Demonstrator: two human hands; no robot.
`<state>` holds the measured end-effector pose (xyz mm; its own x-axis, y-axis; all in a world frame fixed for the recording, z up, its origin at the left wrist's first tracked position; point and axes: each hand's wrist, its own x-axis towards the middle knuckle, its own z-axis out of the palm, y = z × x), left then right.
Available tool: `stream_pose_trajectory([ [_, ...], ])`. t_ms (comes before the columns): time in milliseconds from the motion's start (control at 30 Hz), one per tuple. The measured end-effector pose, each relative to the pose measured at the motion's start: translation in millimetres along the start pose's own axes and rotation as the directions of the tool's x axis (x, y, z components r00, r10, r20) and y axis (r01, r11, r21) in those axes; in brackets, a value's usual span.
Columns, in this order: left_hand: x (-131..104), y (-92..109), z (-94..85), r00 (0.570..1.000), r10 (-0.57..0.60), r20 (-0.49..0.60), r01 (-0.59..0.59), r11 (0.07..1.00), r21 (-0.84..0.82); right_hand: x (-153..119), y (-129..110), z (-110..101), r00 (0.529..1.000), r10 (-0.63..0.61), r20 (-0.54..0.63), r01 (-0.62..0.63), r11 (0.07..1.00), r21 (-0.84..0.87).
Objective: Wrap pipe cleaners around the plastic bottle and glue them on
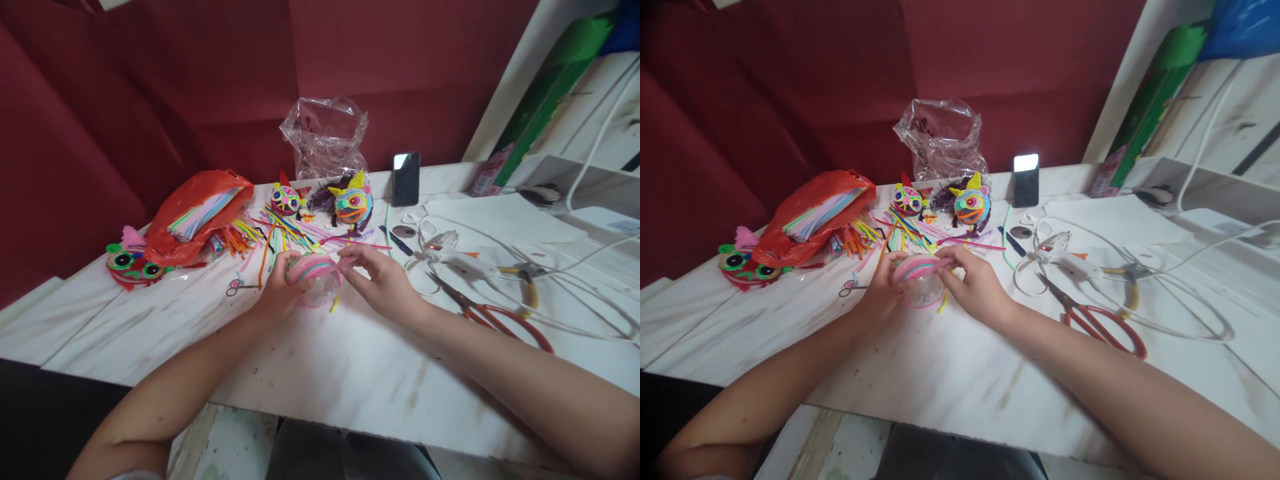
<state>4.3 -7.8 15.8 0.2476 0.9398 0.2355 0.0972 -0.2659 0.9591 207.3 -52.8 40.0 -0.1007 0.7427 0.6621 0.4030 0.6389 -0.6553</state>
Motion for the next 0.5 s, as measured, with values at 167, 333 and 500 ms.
stream_pose_trajectory([
  [167,-0.1,6.7,4.2,0.97,-0.225,0.089,0.241,0.924,-0.296,7.7,3.5,-5.4,0.98,0.129,-0.154,-0.108,0.984,0.14],
  [333,1.4,7.9,3.0,0.959,-0.257,0.123,0.285,0.866,-0.41,10.9,1.3,-16.9,0.956,0.183,-0.23,-0.174,0.983,0.061],
  [500,3.6,5.3,-0.2,0.957,-0.271,0.104,0.29,0.867,-0.406,17.1,-8.9,-27.0,0.944,0.199,-0.263,-0.168,0.977,0.135],
])
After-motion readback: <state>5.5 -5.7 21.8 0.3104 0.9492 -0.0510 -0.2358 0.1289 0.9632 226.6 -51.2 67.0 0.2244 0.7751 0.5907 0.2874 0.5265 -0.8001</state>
